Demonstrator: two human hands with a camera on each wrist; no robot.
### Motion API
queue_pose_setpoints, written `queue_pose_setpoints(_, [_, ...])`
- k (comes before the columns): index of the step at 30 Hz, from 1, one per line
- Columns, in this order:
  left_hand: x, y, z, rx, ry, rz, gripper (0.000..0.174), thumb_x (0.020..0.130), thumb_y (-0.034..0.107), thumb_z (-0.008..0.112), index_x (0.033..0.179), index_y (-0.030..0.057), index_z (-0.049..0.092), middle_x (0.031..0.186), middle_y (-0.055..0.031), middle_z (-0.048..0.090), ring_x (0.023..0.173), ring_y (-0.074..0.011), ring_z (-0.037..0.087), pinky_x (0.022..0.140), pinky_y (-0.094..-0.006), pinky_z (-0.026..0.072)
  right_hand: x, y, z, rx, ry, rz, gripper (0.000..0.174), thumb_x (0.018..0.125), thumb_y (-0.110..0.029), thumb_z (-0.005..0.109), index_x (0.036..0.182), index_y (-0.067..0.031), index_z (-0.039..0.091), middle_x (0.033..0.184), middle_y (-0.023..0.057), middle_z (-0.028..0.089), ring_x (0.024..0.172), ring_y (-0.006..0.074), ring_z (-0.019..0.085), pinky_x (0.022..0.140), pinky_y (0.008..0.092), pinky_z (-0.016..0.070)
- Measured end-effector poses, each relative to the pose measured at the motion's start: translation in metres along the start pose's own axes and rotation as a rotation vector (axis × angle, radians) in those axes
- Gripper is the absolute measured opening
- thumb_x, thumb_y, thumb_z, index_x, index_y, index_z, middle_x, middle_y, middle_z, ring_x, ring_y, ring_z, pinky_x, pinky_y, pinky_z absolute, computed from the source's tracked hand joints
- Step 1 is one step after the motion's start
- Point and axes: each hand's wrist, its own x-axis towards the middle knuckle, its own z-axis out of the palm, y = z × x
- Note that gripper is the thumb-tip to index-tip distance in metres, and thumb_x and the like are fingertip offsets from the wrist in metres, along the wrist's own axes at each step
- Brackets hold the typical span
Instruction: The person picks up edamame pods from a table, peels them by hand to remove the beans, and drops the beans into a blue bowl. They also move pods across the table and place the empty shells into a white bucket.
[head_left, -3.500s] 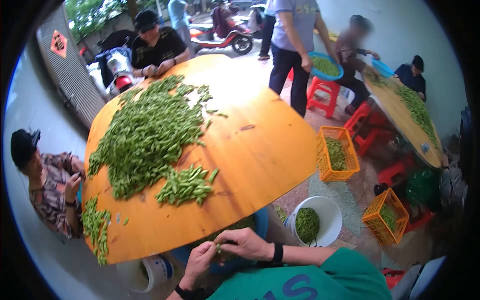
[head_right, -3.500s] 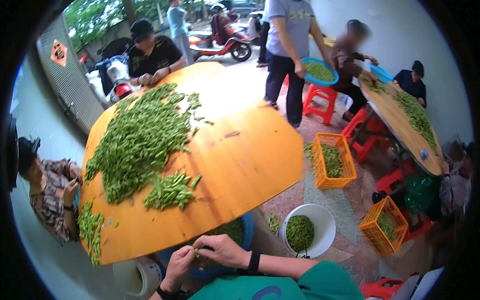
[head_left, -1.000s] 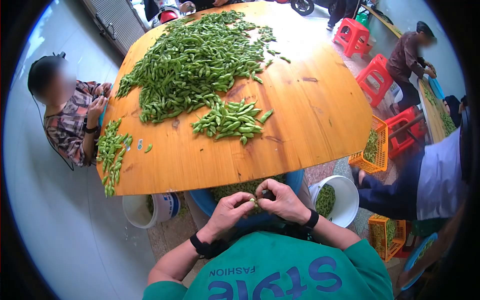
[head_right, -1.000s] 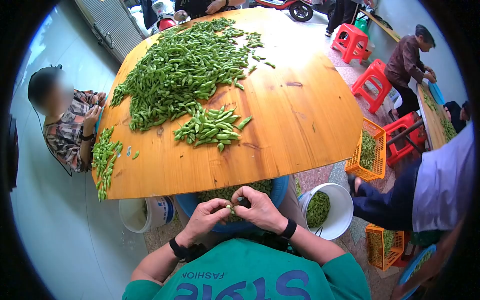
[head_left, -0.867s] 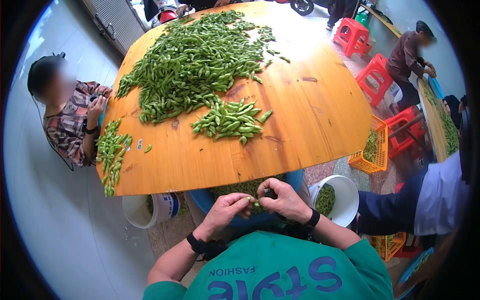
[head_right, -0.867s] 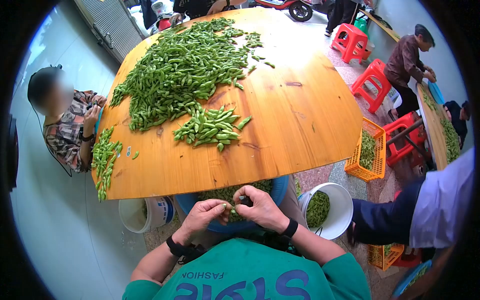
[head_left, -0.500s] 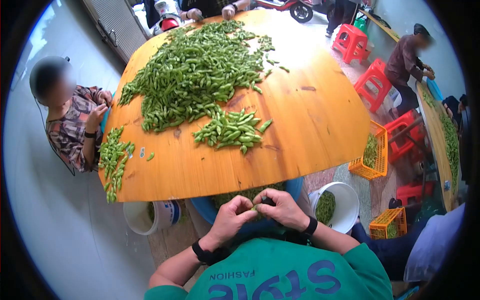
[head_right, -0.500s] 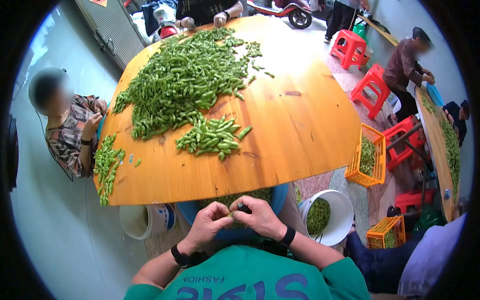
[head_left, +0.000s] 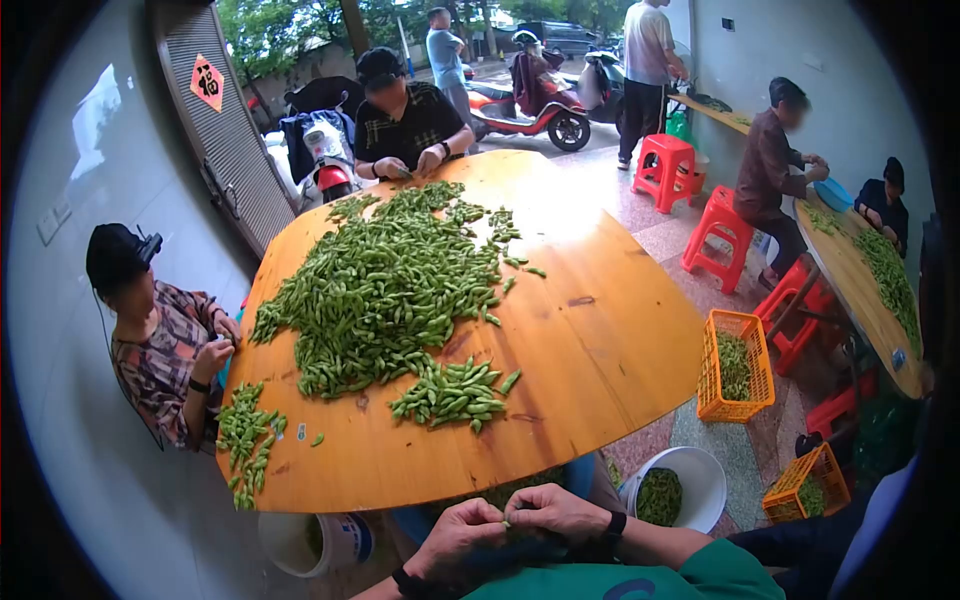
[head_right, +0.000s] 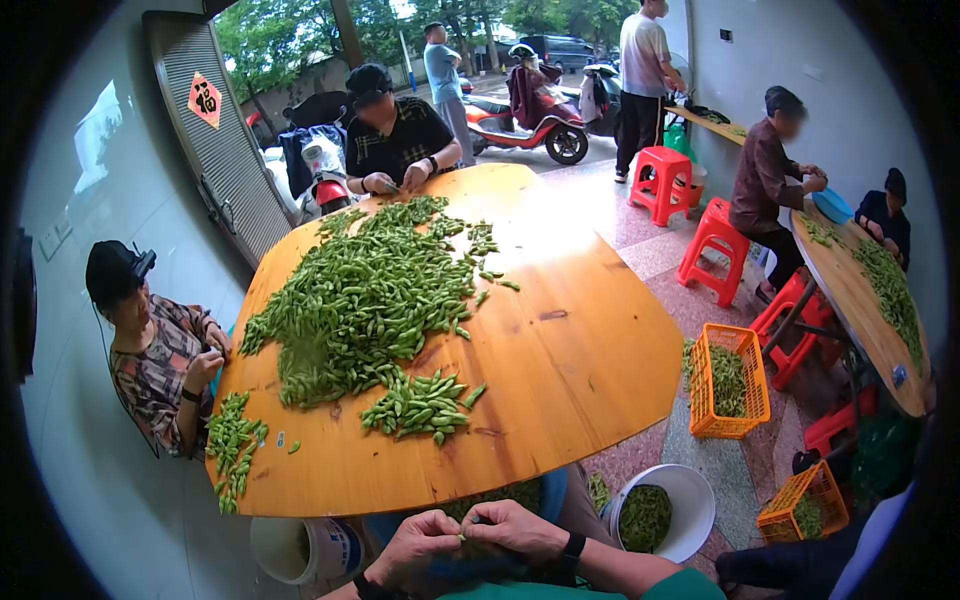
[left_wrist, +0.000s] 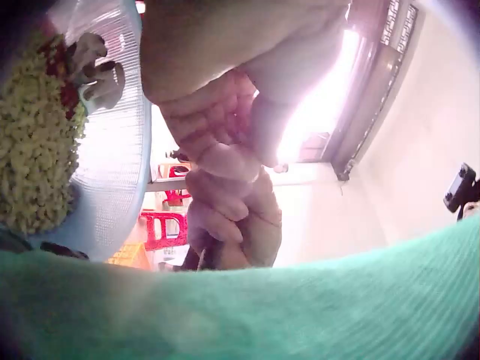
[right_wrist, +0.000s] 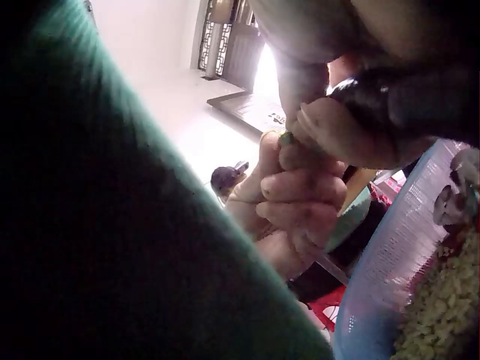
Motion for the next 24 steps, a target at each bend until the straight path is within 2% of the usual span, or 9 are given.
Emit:
queue_pose_setpoints(5, [0.002,0.007,0.013,0.191,0.155,0.052,0.011,0.087,0.002,0.069,0.093,0.0005,0.06,0.082,-0.0069,0.067,0.077,-0.0149,0.065,0.069,-0.0283,0.0532,0.002,0.01,0.005,-0.021,0.148,-0.025,0.019,0.097,-0.022,0.06,0.097,-0.0029,0.063,0.07,-0.0052,0.055,0.059,0.0031,0.047,0.053,0.0202,0.0388])
queue_pose_setpoints(7, [0.0,0.004,0.011,0.191,0.195,0.087,0.011,0.088,0.004,0.069,0.094,0.0003,0.06,0.08,-0.0071,0.066,0.074,-0.0146,0.065,0.067,-0.0276,0.053,0.005,0.017,0.007,-0.2,0.226,-0.195,0.02,0.097,-0.022,0.059,0.1,-0.0023,0.063,0.069,-0.0051,0.054,0.06,0.0037,0.047,0.055,0.0213,0.0398])
queue_pose_setpoints(9, [0.002,0.002,0.007,0.168,0.209,0.074,0.01,0.088,0.004,0.069,0.093,0.0009,0.06,0.079,-0.0074,0.066,0.07,-0.0155,0.064,0.065,-0.027,0.0526,0.005,0.017,0.006,-0.19,0.211,-0.21,0.022,0.097,-0.023,0.059,0.101,-0.0022,0.063,0.072,-0.0044,0.055,0.061,0.0043,0.048,0.056,0.0222,0.0407])
queue_pose_setpoints(14, [0.002,0.007,-0.006,-0.208,-0.164,-0.089,0.01,0.09,0.009,0.068,0.093,0.0037,0.06,0.08,-0.0053,0.065,0.069,-0.0143,0.064,0.064,-0.0255,0.0513,-0.001,0.01,0.009,-0.085,0.012,-0.258,0.018,0.098,-0.022,0.058,0.099,-0.0037,0.06,0.075,-0.0041,0.054,0.06,0.004,0.047,0.054,0.0214,0.0392])
queue_pose_setpoints(18, [0.002,0.01,-0.002,-0.207,-0.193,-0.083,0.01,0.092,0.011,0.067,0.093,0.0038,0.059,0.08,-0.0049,0.065,0.07,-0.0139,0.064,0.064,-0.0253,0.0516,-0.003,0.008,0.01,-0.038,-0.002,-0.212,0.016,0.099,-0.021,0.056,0.099,-0.0046,0.059,0.073,-0.0053,0.052,0.061,0.0033,0.046,0.053,0.0202,0.0376])
queue_pose_setpoints(20, [-0.003,0.016,0.015,-0.064,0.126,-0.028,0.01,0.091,0.01,0.068,0.094,0.0016,0.062,0.082,-0.0043,0.066,0.072,-0.0109,0.064,0.066,-0.0235,0.052,0.002,0.016,0.009,-0.012,0.147,-0.202,0.018,0.098,-0.021,0.058,0.098,-0.003,0.06,0.074,-0.002,0.056,0.064,0.0058,0.051,0.056,0.0236,0.0416])
queue_pose_setpoints(21, [-0.004,0.014,0.02,-0.063,0.122,-0.031,0.01,0.091,0.01,0.068,0.094,0.0016,0.062,0.082,-0.0043,0.066,0.072,-0.0109,0.064,0.066,-0.0235,0.052,0.003,0.017,0.011,-0.011,0.152,-0.203,0.018,0.098,-0.021,0.058,0.098,-0.003,0.06,0.074,-0.002,0.056,0.064,0.0058,0.051,0.056,0.0236,0.0416])
queue_pose_setpoints(23, [-0.004,0.004,0.025,0.348,0.362,0.234,0.012,0.09,0.007,0.07,0.097,-0.001,0.066,0.086,-0.0035,0.069,0.075,-0.0076,0.063,0.068,-0.0209,0.0517,0.007,0.018,0.015,-0.364,0.375,-0.368,0.02,0.095,-0.021,0.059,0.096,-0.0012,0.062,0.075,0.0045,0.061,0.067,0.0105,0.055,0.061,0.0286,0.0457])
queue_pose_setpoints(24, [-0.002,0.0,0.027,0.312,0.356,0.29,0.014,0.088,0.005,0.071,0.099,-0.0024,0.068,0.088,-0.0031,0.07,0.077,-0.0059,0.062,0.069,-0.0195,0.051,0.002,0.006,0.021,-0.448,0.417,-0.326,0.021,0.093,-0.021,0.06,0.095,-0.0001,0.063,0.078,0.0128,0.064,0.07,0.0188,0.061,0.066,0.0337,0.048])
